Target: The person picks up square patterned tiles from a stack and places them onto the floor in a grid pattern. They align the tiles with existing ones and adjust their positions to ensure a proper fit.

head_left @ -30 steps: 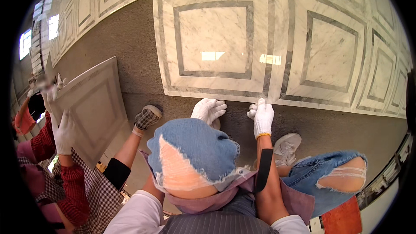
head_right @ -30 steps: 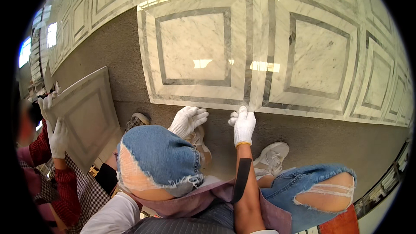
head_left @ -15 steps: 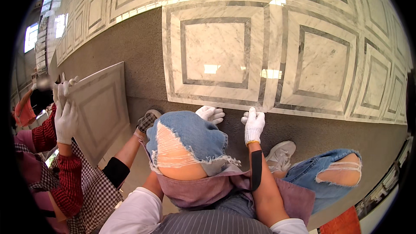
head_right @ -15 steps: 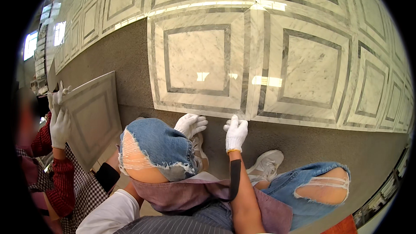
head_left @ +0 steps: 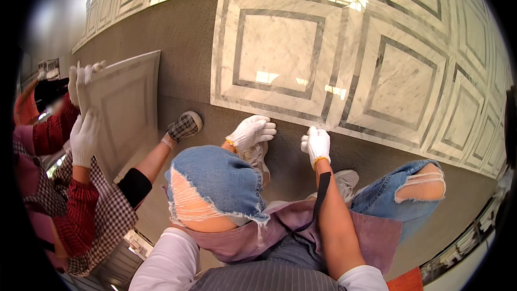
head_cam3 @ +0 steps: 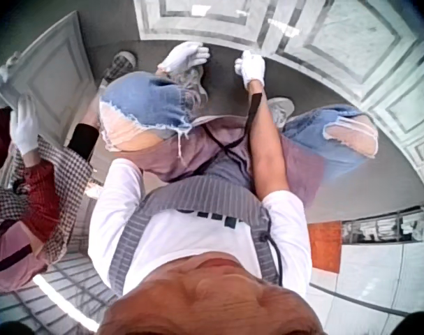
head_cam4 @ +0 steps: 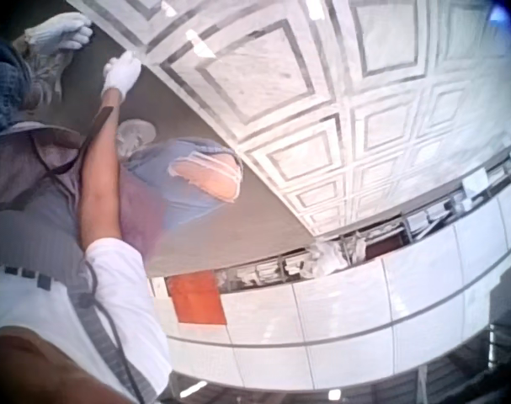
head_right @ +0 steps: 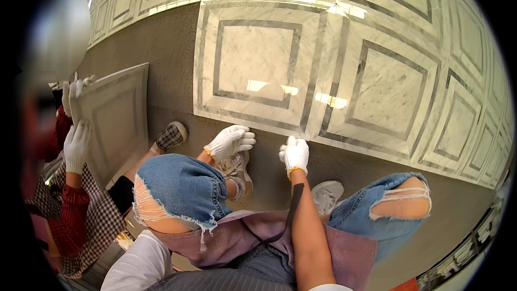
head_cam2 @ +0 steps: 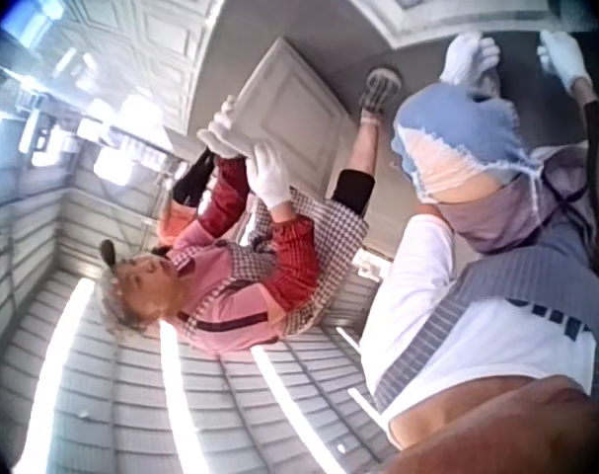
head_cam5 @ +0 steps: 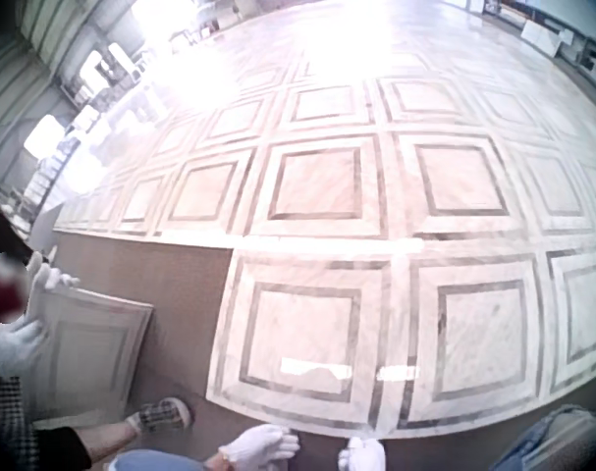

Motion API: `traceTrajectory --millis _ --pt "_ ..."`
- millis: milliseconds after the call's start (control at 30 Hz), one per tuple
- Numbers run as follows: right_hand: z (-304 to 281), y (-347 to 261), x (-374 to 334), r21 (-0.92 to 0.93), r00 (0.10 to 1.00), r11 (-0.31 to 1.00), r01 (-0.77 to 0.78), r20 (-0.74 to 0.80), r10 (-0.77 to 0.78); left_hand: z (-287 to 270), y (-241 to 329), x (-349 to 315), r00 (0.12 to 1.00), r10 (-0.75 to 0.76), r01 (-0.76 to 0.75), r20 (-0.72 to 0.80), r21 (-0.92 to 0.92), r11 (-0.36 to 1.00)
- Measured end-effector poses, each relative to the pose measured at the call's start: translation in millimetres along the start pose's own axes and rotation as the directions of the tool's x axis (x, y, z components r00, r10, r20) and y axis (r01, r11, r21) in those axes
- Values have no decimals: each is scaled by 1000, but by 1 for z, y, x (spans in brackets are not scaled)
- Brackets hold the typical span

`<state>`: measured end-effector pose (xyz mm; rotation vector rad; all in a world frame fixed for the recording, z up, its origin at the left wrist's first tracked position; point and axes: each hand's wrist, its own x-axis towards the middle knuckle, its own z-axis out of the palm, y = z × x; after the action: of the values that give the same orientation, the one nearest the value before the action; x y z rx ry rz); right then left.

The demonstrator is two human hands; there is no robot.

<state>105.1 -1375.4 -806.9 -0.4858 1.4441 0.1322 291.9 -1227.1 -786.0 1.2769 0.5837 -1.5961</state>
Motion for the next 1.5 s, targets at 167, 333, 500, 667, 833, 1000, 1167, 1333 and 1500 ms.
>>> traceTrajectory --millis 167,333,500,667,833,1000,1167,1333,1500 --pt "-11 -71 -6 -654 848 660 370 -51 -527 -26 -10 -56 988 115 -123 -107 -71 990" --pt "-42 -169 9 -920 764 332 207 -60 -643 -16 -44 -110 937 191 -213 -291 -44 976" --pt "-55 -164 42 -905 784 388 176 -110 -611 -22 -68 -141 903 153 -196 -402 -70 978" --pt "-71 -161 64 -875 786 400 272 -38 -617 -29 -95 -170 861 -20 -67 -509 -152 986" --pt "-77 -159 65 -873 756 372 315 -6 -655 -27 -125 -175 819 -179 33 -546 -267 963" --pt "-88 -161 71 -852 718 317 416 94 -690 -47 -29 -193 821 -6 -141 -570 -213 967" --pt "-75 -148 21 -962 894 3 274 253 -370 0 56 -297 535 736 -728 -415 217 651" --pt "-77 -83 -14 -986 968 -68 153 164 -192 122 60 -291 380 924 -431 -40 876 216" --pt "-71 -48 -16 -988 943 107 109 69 -326 179 -19 -216 834 378 -295 401 905 -308"
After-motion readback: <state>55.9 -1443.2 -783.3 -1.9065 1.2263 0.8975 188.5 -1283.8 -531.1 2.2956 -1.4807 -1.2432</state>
